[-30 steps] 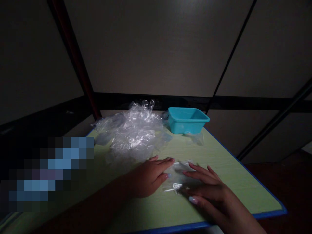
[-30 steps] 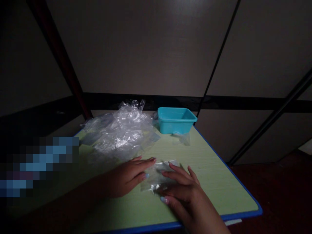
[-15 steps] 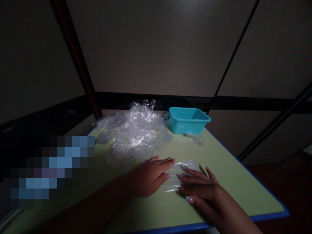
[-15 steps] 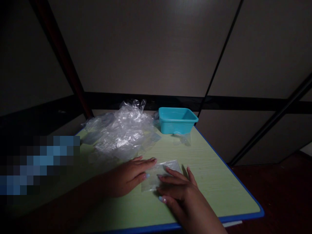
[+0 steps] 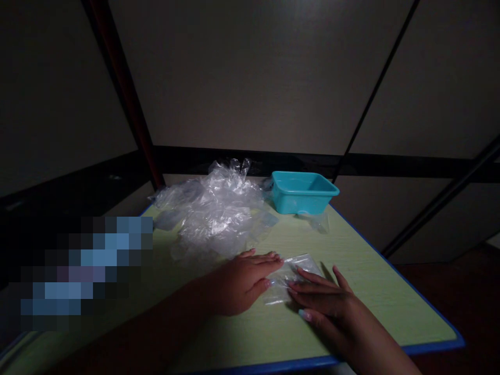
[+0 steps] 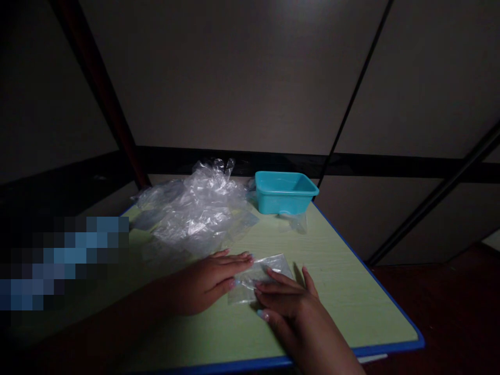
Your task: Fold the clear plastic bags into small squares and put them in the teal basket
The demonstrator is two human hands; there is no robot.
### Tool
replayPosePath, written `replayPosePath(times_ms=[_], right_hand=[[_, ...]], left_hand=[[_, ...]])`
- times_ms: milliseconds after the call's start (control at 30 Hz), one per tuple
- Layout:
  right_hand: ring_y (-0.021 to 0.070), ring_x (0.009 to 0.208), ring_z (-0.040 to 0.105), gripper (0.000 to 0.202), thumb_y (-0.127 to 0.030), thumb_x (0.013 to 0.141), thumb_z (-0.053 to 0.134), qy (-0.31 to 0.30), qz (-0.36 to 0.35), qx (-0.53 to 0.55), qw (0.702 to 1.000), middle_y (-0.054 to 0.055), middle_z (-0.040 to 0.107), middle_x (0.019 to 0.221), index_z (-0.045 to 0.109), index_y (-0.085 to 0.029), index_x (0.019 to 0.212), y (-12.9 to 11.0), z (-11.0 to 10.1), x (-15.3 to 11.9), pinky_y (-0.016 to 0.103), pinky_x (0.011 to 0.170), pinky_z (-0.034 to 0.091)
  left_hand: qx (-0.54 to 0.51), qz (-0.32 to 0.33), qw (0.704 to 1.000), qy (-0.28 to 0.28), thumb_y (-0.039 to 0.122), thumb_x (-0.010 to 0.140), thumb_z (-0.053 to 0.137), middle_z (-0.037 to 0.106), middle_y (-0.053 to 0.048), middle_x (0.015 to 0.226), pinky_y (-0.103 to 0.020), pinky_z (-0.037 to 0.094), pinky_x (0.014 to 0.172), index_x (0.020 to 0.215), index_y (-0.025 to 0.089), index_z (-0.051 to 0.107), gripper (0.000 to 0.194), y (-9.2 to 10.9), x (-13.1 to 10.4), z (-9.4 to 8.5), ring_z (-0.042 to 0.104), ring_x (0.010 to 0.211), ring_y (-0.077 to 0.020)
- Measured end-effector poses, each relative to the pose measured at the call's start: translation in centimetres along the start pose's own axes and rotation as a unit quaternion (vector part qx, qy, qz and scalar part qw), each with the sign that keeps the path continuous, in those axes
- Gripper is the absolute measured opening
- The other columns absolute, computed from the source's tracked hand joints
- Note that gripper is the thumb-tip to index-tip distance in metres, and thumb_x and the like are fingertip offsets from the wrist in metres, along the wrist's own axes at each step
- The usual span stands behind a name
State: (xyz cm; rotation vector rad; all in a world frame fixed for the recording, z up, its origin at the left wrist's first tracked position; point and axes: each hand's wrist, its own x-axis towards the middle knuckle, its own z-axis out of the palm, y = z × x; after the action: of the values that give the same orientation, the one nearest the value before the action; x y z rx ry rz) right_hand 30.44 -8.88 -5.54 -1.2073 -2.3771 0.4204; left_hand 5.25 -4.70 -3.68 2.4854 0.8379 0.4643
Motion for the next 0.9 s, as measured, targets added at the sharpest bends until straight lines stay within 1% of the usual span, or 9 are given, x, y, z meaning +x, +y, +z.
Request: replayPosePath(times_ms=[100,200,300,367,433,567,700,767,900], right_hand=[[0.0299,0.123,0.049,0.026,-0.040,0.089,0.054,-0.004,0.004,-0.005,1.000,0.001,0.066,0.118,0.063,-0.038,0.114,-0.1,-0.3,0.1,0.072,0.104,0.005],[0.0306,0.124,0.047,0.027,-0.040,0.089,0.053,-0.008,0.010,-0.006,1.000,0.001,0.065,0.119,0.062,-0.039,0.115,-0.3,-0.6,0.2,0.073,0.104,0.006],[0.0302,0.124,0.047,0.029,-0.040,0.090,0.052,-0.005,0.014,-0.004,1.000,0.000,0.065,0.120,0.060,-0.040,0.117,-0.4,-0.9,0.3,0.073,0.103,0.008],[0.0294,0.124,0.047,0.029,-0.039,0.091,0.052,0.004,0.013,-0.006,1.000,0.000,0.064,0.120,0.060,-0.041,0.118,-0.4,-1.1,0.2,0.072,0.104,0.008],[0.0288,0.125,0.047,0.029,-0.038,0.091,0.052,0.011,0.011,-0.011,1.000,0.000,0.064,0.121,0.060,-0.040,0.118,-0.3,-1.1,0.1,0.071,0.104,0.010],[0.0286,0.125,0.046,0.029,-0.037,0.091,0.052,0.016,0.010,-0.010,1.000,0.001,0.063,0.123,0.060,-0.039,0.119,-0.5,-1.3,0.1,0.070,0.105,0.011],[0.0296,0.124,0.047,0.029,-0.036,0.091,0.051,0.014,0.012,-0.003,1.000,0.003,0.064,0.122,0.060,-0.037,0.119,-0.9,-1.5,0.3,0.072,0.104,0.010],[0.0301,0.123,0.048,0.029,-0.036,0.092,0.051,0.017,0.010,-0.002,1.000,0.005,0.064,0.120,0.062,-0.036,0.118,-1.0,-1.6,0.5,0.072,0.104,0.011],[0.0287,0.123,0.049,0.029,-0.035,0.092,0.051,0.010,0.004,0.002,1.000,0.007,0.065,0.120,0.061,-0.034,0.119,-0.9,-1.6,0.5,0.069,0.105,0.013]], left_hand=[[0.003,0.006,1.000,0.001,0.017,0.092,0.045,0.037,-0.006,0.146,-0.052,0.021,0.110,0.142,0.028,0.033,0.053,0.0,0.0,0.1,0.034,0.134,-0.0225],[0.003,0.020,0.999,0.042,0.017,0.089,0.050,0.040,-0.008,0.145,-0.046,0.027,0.109,0.138,0.024,0.041,0.050,0.2,0.0,-0.1,0.034,0.134,-0.0224],[-0.015,0.063,0.993,0.103,0.017,0.084,0.058,0.051,-0.010,0.135,-0.038,0.032,0.107,0.114,0.019,0.061,0.031,0.5,0.2,-0.3,0.040,0.130,-0.0219],[-0.020,0.094,0.988,0.121,0.019,0.081,0.062,0.055,-0.009,0.130,-0.037,0.033,0.106,0.094,0.018,0.068,0.014,0.5,0.3,-0.4,0.042,0.127,-0.0223],[-0.007,0.112,0.987,0.118,0.022,0.080,0.065,0.055,-0.009,0.131,-0.037,0.032,0.106,0.087,0.019,0.070,0.010,0.5,0.3,-0.3,0.043,0.127,-0.0233],[0.036,0.100,0.991,0.085,0.024,0.081,0.064,0.053,-0.006,0.135,-0.042,0.025,0.109,0.102,0.021,0.070,0.021,0.4,0.3,-0.2,0.042,0.128,-0.0247],[0.023,0.095,0.991,0.087,0.024,0.082,0.062,0.063,-0.007,0.122,-0.039,0.031,0.106,0.090,0.021,0.073,0.014,0.5,0.3,-0.4,0.049,0.122,-0.0235],[0.013,0.098,0.991,0.090,0.026,0.082,0.062,0.065,-0.007,0.118,-0.038,0.033,0.103,0.087,0.022,0.074,0.013,0.5,0.2,-0.4,0.052,0.118,-0.0229],[0.020,0.087,0.994,0.059,0.027,0.083,0.062,0.065,-0.003,0.118,-0.041,0.029,0.106,0.091,0.025,0.072,0.013,0.4,0.1,-0.4,0.053,0.117,-0.0223]])
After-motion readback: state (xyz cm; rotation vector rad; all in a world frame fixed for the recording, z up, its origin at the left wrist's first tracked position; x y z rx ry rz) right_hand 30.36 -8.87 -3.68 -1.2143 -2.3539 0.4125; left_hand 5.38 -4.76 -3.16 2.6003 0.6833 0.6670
